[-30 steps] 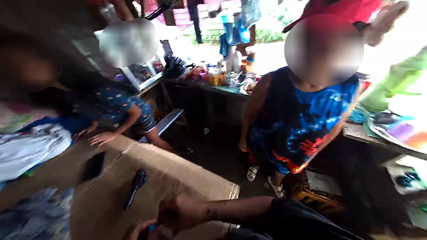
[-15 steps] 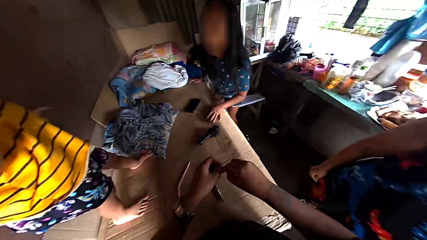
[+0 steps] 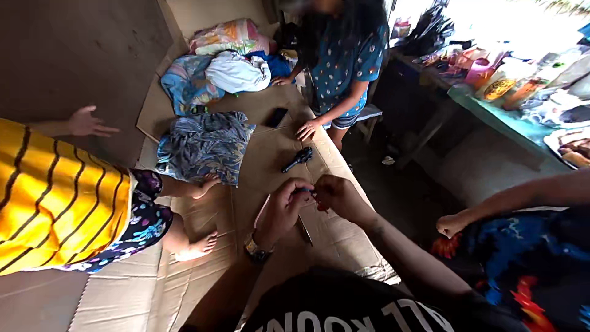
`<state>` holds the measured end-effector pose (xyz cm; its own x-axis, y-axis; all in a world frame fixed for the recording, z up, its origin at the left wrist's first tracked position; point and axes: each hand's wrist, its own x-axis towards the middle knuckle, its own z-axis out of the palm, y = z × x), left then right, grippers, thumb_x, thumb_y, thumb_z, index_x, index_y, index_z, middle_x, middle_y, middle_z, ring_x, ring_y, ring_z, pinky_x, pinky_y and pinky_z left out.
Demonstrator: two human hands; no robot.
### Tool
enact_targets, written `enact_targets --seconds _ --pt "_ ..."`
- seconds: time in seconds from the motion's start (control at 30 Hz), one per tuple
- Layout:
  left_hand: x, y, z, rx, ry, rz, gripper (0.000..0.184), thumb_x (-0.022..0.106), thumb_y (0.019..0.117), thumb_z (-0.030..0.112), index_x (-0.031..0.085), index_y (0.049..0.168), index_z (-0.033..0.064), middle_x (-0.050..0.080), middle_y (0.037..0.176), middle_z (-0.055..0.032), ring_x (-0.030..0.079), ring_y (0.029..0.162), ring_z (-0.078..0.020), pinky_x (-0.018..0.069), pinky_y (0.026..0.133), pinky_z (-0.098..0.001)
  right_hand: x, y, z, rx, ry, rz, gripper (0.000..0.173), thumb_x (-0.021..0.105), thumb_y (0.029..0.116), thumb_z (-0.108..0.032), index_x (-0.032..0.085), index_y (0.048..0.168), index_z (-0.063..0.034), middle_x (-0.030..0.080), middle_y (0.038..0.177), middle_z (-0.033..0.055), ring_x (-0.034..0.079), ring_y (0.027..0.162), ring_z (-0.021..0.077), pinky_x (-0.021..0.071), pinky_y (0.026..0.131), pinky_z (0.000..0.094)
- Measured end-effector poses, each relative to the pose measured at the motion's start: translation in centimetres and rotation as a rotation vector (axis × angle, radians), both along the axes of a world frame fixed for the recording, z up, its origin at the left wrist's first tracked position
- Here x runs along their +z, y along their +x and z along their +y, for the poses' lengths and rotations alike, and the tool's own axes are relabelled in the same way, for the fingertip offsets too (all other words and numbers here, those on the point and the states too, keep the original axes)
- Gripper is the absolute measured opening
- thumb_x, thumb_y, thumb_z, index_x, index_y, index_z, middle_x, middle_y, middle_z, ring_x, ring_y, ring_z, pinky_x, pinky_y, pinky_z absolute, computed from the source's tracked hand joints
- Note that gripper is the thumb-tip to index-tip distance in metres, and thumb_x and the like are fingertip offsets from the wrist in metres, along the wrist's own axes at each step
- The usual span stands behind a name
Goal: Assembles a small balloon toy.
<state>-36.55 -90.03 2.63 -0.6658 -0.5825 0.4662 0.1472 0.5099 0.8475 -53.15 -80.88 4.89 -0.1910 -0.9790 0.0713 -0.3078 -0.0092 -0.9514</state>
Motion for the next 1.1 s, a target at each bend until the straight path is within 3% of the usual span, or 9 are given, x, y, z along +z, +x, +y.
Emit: enact_targets --seconds 0.1,0.23,0.47,0.6,0.73,0.8,0.87,0.93,1.1 --pt "-0.2 0.4 -0.4 -0.117 0.346 0.080 0.019 0.050 0.1020 0.006 0.061 0.117 0.0045 0.068 0.108 0.0016 0.067 0.094 -0.0090 0.0584 0.085 -0.0309 0.5 -0.7 -0.3 0.110 0.010 -0.141 0.014 0.054 0.1002 -0.009 0.064 0.095 -0.0007 0.062 0.074 -0.0025 0.059 0.061 0.0018 0.0534 0.060 0.0204" --pt "1.1 0.2 0.5 -0.050 0.597 0.161 0.013 0.058 0.0979 0.007 0.062 0.110 0.0090 0.068 0.104 0.0021 0.067 0.092 -0.0096 0.0581 0.086 -0.0303 -0.8 0.2 -0.2 0.063 -0.294 0.125 0.021 0.054 0.1004 -0.010 0.069 0.101 0.0039 0.068 0.088 0.0083 0.065 0.073 0.0065 0.0573 0.069 0.0231" --pt "1.1 0.5 0.6 -0.054 0.430 -0.003 0.022 0.050 0.1019 0.005 0.062 0.119 -0.0018 0.068 0.104 -0.0023 0.068 0.091 -0.0100 0.0589 0.083 -0.0302 -0.1 -0.9 -0.4 0.214 -0.252 0.301 0.027 0.057 0.1027 -0.019 0.069 0.093 0.0036 0.066 0.085 0.0111 0.062 0.079 0.0127 0.0515 0.075 0.0280" --pt "0.4 0.5 0.8 -0.117 0.302 0.118 0.020 0.052 0.1054 0.017 0.066 0.116 0.0074 0.070 0.103 0.0055 0.067 0.085 -0.0048 0.0591 0.076 -0.0258 0.1 -1.1 0.0 0.363 -0.127 -0.212 0.021 0.048 0.1047 -0.013 0.061 0.089 -0.0081 0.059 0.075 -0.0089 0.053 0.064 -0.0041 0.0448 0.061 0.0146" --pt "0.0 -0.5 1.2 -0.135 0.316 0.259 0.021 0.056 0.1049 0.033 0.069 0.115 0.0199 0.069 0.105 0.0108 0.065 0.089 -0.0008 0.0569 0.077 -0.0220 -1.2 0.2 0.4 0.379 0.029 -0.888 0.021 0.047 0.1039 -0.019 0.064 0.092 -0.0198 0.067 0.083 -0.0074 0.058 0.063 -0.0002 0.0506 0.060 0.0178" --pt "-0.1 -0.8 0.9 -0.115 0.362 0.266 0.020 0.053 0.1063 0.029 0.068 0.115 0.0176 0.069 0.105 0.0100 0.065 0.089 -0.0014 0.0570 0.079 -0.0222 -1.2 0.6 0.6 0.283 -0.053 -0.707 0.020 0.045 0.1051 -0.014 0.062 0.097 -0.0135 0.065 0.081 -0.0073 0.058 0.064 -0.0010 0.0501 0.061 0.0170" --pt "0.3 -0.7 0.6 -0.083 0.454 0.191 0.020 0.048 0.1067 0.018 0.061 0.117 0.0083 0.067 0.103 0.0045 0.066 0.087 -0.0057 0.0575 0.079 -0.0256 -1.3 0.2 0.3 0.157 -0.231 -0.197 0.016 0.050 0.1028 -0.007 0.064 0.103 0.0010 0.062 0.084 -0.0020 0.056 0.070 -0.0018 0.0489 0.066 0.0162" --pt "1.0 -0.6 0.5 -0.033 0.523 0.098 0.021 0.049 0.1035 0.011 0.057 0.121 0.0031 0.066 0.102 0.0012 0.066 0.086 -0.0083 0.0579 0.079 -0.0277 -1.7 -0.5 -0.3 0.029 -0.358 0.142 0.018 0.056 0.0999 -0.009 0.068 0.101 0.0049 0.065 0.087 0.0068 0.057 0.073 0.0031 0.0497 0.069 0.0185" --pt "2.4 -0.2 -0.1 0.025 0.596 0.018 0.022 0.053 0.0999 0.004 0.062 0.119 0.0008 0.068 0.101 -0.0001 0.067 0.087 -0.0085 0.0578 0.081 -0.0268 -1.1 -1.0 -0.8 0.060 -0.423 0.210 0.018 0.060 0.0990 -0.010 0.071 0.100 0.0041 0.068 0.090 0.0106 0.062 0.077 0.0042 0.0520 0.072 0.0171"
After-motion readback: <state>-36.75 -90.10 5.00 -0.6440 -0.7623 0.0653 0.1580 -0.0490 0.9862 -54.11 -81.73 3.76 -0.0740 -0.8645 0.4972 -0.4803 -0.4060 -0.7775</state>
